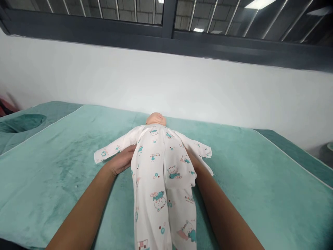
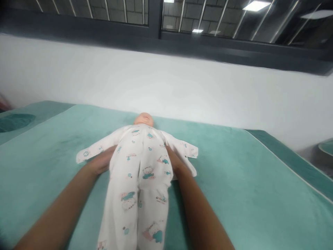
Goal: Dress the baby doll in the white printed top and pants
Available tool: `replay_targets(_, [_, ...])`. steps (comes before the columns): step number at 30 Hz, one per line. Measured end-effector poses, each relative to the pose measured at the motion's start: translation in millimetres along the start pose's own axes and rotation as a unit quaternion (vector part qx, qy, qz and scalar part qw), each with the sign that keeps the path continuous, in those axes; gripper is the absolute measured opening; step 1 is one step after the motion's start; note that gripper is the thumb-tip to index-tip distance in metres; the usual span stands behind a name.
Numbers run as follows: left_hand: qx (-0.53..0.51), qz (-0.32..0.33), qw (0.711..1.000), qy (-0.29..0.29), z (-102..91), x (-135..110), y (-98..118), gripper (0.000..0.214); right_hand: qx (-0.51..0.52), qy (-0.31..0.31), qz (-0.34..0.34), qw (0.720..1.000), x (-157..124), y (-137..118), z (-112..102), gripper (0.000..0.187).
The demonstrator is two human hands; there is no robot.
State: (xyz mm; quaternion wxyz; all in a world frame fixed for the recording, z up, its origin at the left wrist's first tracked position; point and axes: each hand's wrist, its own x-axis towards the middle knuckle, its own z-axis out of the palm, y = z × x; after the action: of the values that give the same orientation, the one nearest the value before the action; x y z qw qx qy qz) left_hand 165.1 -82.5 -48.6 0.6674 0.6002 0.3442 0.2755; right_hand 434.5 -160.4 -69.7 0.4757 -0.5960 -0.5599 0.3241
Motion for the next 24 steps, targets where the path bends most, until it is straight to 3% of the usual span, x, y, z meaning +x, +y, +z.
replay_targets(2, [0.055,0.021,0.998,-0.005,2.6,-2,5,0.035,0.009,-0.035,-0.009,0.999,1,1,-2,0.041])
replay_targets(7, [0.128,0.07,0.987,0.07,4.4,1,5,0.032,-0.004,-0.06,-0.043,0.997,1,-15,2,0.048])
replay_targets(12, [0.015,0.057,0.996,0.061,7.4,4,0,0.041,0.008,-0.061,-0.039,0.997,1,-25,10,0.043])
replay_targets(15, [-0.051,0.08,0.99,0.103,13.7,2,3,0.038,-0.002,-0.052,-0.042,0.998,3,-25,14,0.041])
replay_targets(19, [-0.144,0.08,0.975,0.151,21.2,0,10,0.026,-0.046,-0.094,-0.042,0.994,8,-26,17,0.041])
replay_targets(24, [-0.171,0.038,0.976,0.127,22.3,0,11,0.018,-0.021,-0.089,-0.025,0.996,6,-31,17,0.041])
